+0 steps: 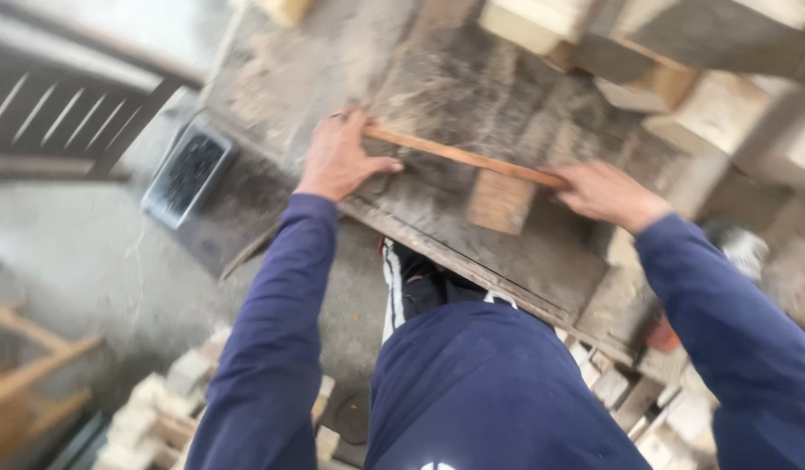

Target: The person uses an angle grinder with a sanding disc to smooth the surfaces of a wooden pallet. They hold the pallet steady with one hand while operating the tool with the other, moving the grinder across the wood to remove rough edges and smooth the surface.

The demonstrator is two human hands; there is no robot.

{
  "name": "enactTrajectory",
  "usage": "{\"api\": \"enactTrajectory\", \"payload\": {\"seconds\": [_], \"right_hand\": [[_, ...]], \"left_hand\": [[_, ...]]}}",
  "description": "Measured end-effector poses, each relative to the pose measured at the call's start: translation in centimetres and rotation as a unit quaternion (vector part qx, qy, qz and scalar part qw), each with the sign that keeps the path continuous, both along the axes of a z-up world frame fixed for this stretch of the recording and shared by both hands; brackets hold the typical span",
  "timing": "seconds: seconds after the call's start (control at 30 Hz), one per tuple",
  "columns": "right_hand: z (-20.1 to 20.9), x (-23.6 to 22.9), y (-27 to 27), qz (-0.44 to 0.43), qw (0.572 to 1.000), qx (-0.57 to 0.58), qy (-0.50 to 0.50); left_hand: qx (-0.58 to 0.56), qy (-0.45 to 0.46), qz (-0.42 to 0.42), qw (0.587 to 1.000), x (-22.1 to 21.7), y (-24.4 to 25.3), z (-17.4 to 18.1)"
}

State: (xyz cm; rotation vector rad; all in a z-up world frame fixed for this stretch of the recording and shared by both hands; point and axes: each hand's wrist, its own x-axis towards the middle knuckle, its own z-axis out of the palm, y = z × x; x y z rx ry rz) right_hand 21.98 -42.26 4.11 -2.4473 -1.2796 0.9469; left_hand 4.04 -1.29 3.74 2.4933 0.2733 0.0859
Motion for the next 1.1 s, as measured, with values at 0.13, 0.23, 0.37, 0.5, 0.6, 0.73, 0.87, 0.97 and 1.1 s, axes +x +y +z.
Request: {"api": "enactTrajectory", "payload": {"seconds": [0.13, 0.23, 0.37, 0.5, 0.6, 0.73, 0.87, 0.97, 1.1], "right_hand": [[-3.9, -2.3, 0.3, -0.091, 0.985, -0.07, -0.128], [-5.6, -3.9, 1.6, -0.125, 0.964, 0.069, -0.223], [-4.7, -3.9, 2.1, -0.117, 0.967, 0.006, -0.226], [-3.6, -4.4, 1.8, -0.127, 0.966, 0.022, -0.223], [-3.3, -6.2, 0.9, -0.142, 0.964, 0.035, -0.222], [-1.5, -6.4, 2.2, -0.166, 0.974, -0.026, -0.155], [0.7, -7.9, -0.6, -0.206, 0.928, 0.167, -0.26], [0.9, -12.0, -9.3, -0.459, 0.803, 0.222, -0.307], [-2.8, -14.5, -21.5, -0.628, 0.706, 0.082, -0.317]], "left_hand": [[-0.007, 0.065, 0.0, 0.998, -1.2, -0.4, -1.9], [0.008, 0.027, 0.053, 0.998, -5.1, -1.7, -2.1], [-0.029, 0.016, 0.076, 0.997, -5.7, -1.4, -2.5], [-0.04, 0.034, 0.059, 0.997, -4.1, -0.5, -3.2], [-0.06, 0.062, 0.065, 0.994, -3.9, -0.1, -4.4], [-0.049, 0.05, 0.08, 0.994, -4.5, 0.2, -4.4], [-0.045, 0.052, 0.176, 0.982, -4.5, -1.3, -3.6], [0.176, -0.09, 0.103, 0.975, -4.5, -3.9, -2.0], [-0.015, -0.177, -0.062, 0.982, -2.4, -14.6, -0.4]]}}
